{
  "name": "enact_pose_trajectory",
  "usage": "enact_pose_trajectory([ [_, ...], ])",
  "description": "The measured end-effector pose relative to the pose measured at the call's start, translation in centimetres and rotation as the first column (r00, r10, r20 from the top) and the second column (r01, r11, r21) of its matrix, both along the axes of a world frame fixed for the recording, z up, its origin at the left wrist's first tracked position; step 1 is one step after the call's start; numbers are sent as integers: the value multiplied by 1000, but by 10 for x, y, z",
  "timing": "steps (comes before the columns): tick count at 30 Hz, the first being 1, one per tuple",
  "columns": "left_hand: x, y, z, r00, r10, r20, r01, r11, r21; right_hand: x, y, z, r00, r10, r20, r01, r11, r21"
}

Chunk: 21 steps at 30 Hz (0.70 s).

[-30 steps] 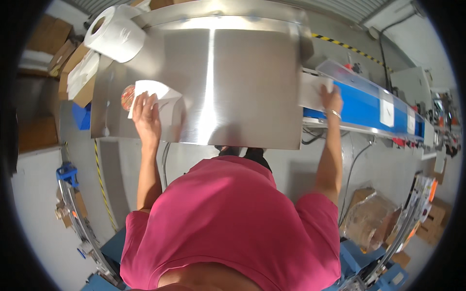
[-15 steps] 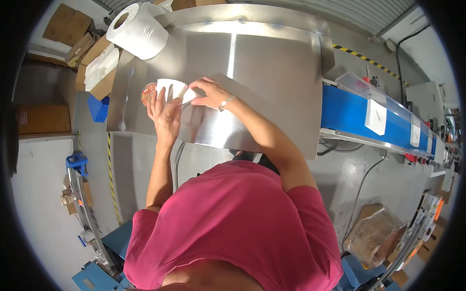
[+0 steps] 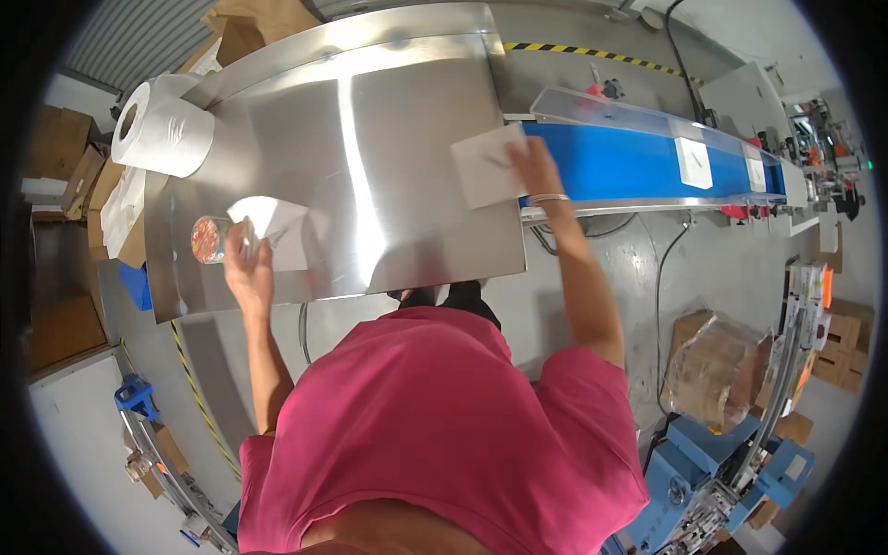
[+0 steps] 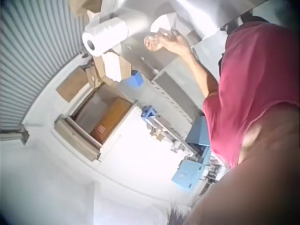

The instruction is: Placing and organizing paper products on a production line.

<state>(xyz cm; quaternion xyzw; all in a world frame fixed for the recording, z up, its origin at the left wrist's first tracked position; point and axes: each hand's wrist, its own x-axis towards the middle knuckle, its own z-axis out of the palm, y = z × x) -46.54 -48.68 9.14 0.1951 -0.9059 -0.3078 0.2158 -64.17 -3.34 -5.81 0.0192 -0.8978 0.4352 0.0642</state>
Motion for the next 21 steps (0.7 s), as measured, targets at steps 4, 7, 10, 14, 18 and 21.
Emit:
enact_pose_trajectory([
  [4,-7,83,-14,988,-149,-35,150,989,16,-16,123,-15,973,-169,-156,205,945,255],
  [7,-7,138,-4,969,-245,-41,245,970,-7,-15,147,46,910,-410,62,372,872,318],
  [10,-6,169,15,961,-272,42,267,958,104,-5,145,65,884,-347,-314,463,547,697],
  [14,-1,178,-1,953,-301,19,301,953,-7,10,89,61,969,92,-230,-48,981,188],
  [18,3,177,-2,950,-312,-8,312,949,47,63,-29,110,848,530,-27,-527,836,-154],
  [21,3,176,0,949,-316,-16,316,948,44,76,-67,111,800,596,72,-527,755,-391],
])
